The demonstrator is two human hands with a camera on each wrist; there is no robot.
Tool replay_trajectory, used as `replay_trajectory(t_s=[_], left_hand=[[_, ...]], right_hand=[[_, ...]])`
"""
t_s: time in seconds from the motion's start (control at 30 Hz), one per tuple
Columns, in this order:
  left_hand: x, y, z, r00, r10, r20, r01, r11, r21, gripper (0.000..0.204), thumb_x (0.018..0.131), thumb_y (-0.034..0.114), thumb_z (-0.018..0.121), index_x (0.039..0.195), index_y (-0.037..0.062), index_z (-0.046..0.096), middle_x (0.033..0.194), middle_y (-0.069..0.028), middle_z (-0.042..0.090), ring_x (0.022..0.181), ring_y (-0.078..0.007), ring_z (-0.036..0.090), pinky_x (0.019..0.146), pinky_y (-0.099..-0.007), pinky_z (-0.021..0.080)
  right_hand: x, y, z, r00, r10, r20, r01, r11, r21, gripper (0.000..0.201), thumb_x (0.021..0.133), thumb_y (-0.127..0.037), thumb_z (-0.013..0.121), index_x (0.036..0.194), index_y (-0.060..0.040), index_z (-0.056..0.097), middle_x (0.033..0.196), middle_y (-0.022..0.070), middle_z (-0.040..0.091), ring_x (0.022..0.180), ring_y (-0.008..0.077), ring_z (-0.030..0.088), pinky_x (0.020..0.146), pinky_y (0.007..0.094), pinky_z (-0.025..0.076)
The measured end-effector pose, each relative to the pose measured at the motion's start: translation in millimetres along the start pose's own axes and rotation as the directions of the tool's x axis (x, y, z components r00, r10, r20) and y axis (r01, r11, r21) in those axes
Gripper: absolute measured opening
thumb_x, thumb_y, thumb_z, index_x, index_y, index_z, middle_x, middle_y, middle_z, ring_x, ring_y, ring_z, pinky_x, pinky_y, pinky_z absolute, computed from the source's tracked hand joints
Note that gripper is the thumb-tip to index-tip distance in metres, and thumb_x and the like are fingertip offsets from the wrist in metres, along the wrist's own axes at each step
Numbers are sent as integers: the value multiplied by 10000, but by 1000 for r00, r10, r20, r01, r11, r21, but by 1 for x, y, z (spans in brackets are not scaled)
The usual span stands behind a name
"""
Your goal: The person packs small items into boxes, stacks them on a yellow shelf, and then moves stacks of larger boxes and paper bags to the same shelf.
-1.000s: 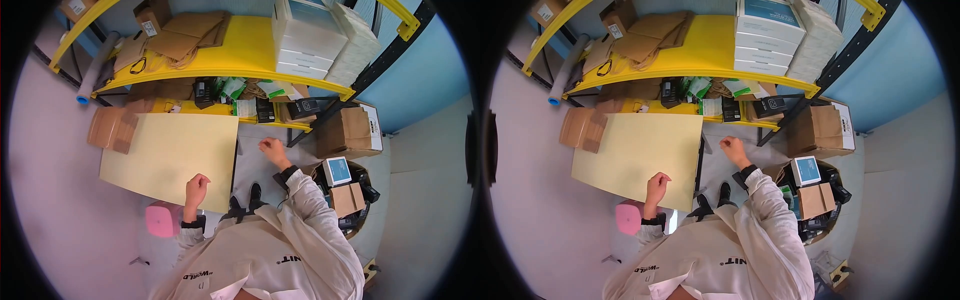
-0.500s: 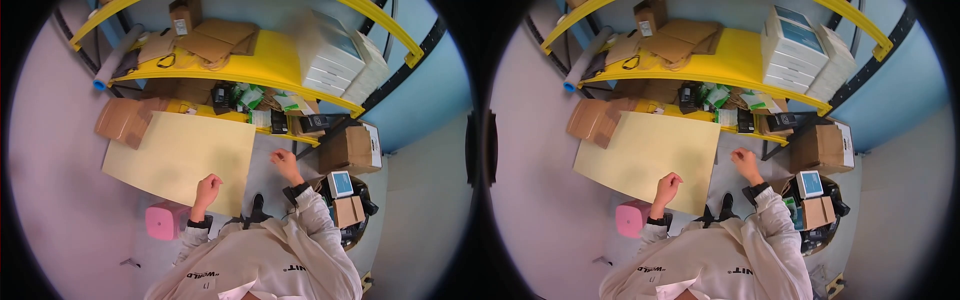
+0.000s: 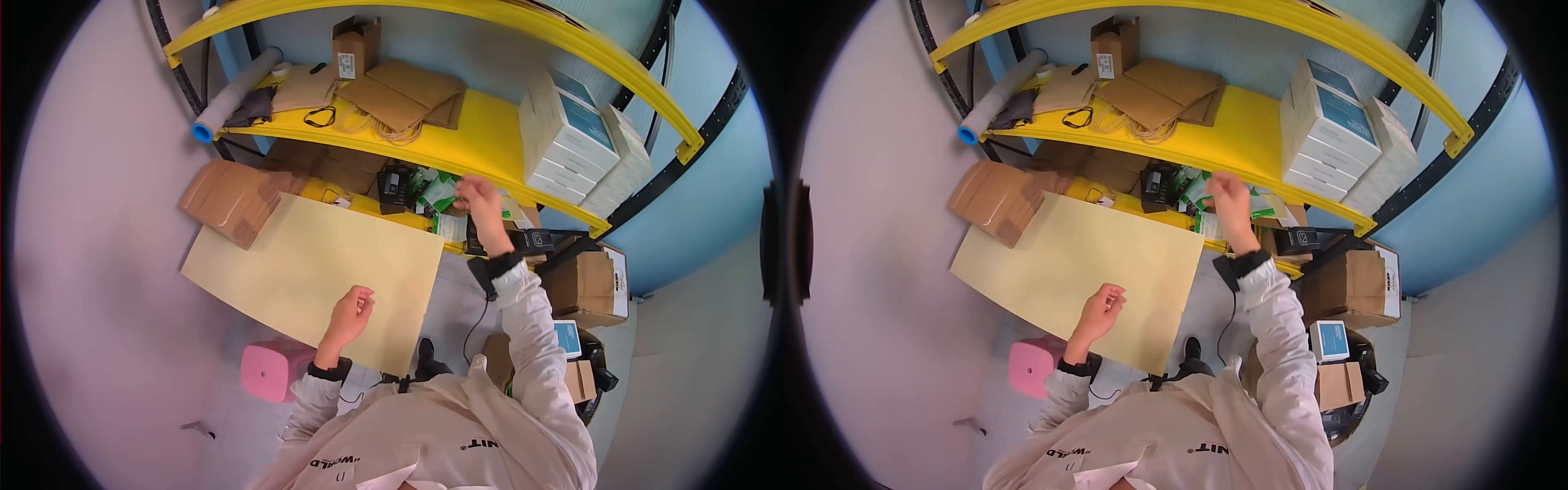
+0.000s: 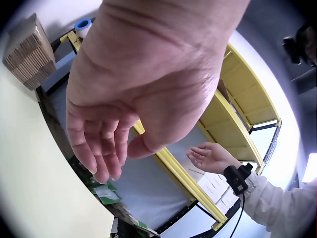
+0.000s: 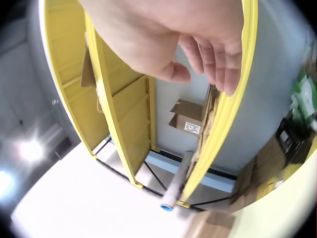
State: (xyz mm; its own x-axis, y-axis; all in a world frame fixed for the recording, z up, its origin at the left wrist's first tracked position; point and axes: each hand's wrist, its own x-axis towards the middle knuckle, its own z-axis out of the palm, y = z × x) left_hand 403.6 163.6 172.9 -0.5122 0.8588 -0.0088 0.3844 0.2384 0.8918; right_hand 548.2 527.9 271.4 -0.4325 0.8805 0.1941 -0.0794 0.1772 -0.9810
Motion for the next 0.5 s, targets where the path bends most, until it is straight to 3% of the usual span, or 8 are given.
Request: replay_trajectory(t_s=[0.03,0.07,0.13,0.17,0.23,0.33,0.4,0.5], left_hand=[[9,14,-9,1000,18,9,-18,1000,-13,280,1011,80,672,1286,35,653,1146,-151,764,984,-284,765,805,-374,616],[18,27,-16,1000,18,1,-18,1000,-10,280,1011,80,672,1286,35,653,1146,-151,764,984,-284,765,805,-374,616],[40,51,-28,1000,22,-2,-22,997,-68,420,1027,122,679,1425,21,591,1362,-190,698,1155,-331,719,947,-404,600],[53,60,-32,1000,21,-10,-22,998,-66,420,1027,122,679,1425,21,591,1362,-190,698,1155,-331,719,947,-404,600],[81,74,-36,983,172,-61,-167,983,81,580,1044,182,695,1560,14,492,1509,-245,592,1337,-380,623,1122,-439,523],[137,93,-29,958,261,-122,-246,962,121,687,1055,236,709,1628,6,408,1561,-275,534,1437,-392,543,1222,-454,434],[180,106,-21,955,260,-143,-251,964,83,715,1055,256,717,1636,-3,390,1567,-284,520,1458,-389,526,1220,-444,436],[243,128,-2,959,213,-188,-227,973,-52,758,1051,284,734,1642,-18,369,1570,-289,508,1460,-377,526,1202,-427,448]], right_hand=[[18,-8,7,992,123,-27,-117,982,145,354,1025,-126,704,1328,44,633,1182,143,728,1005,200,723,781,368,623],[34,-16,14,993,120,-21,-115,982,149,354,1025,-126,704,1328,44,633,1182,143,728,1005,200,723,781,368,623],[66,-28,25,975,184,-122,-156,965,211,519,995,-154,724,1430,69,550,1336,182,650,1179,265,669,878,408,626],[87,-22,28,965,211,-155,-176,961,213,444,982,-171,685,1366,32,590,1311,141,640,1248,276,625,953,453,600],[130,-13,27,958,248,-147,-219,957,188,484,976,-204,695,1387,23,577,1307,138,634,1251,273,605,972,463,579],[164,-23,31,943,301,-140,-283,949,137,541,951,-290,721,1392,-8,580,1279,125,613,1209,256,554,996,475,527],[186,-23,32,912,362,-195,-324,924,203,493,952,-300,717,1349,-31,603,1217,106,580,1111,245,557,956,466,529],[223,2,26,885,446,-134,-408,881,239,478,963,-309,702,1356,-55,602,1223,124,548,1096,275,568,964,477,533]])
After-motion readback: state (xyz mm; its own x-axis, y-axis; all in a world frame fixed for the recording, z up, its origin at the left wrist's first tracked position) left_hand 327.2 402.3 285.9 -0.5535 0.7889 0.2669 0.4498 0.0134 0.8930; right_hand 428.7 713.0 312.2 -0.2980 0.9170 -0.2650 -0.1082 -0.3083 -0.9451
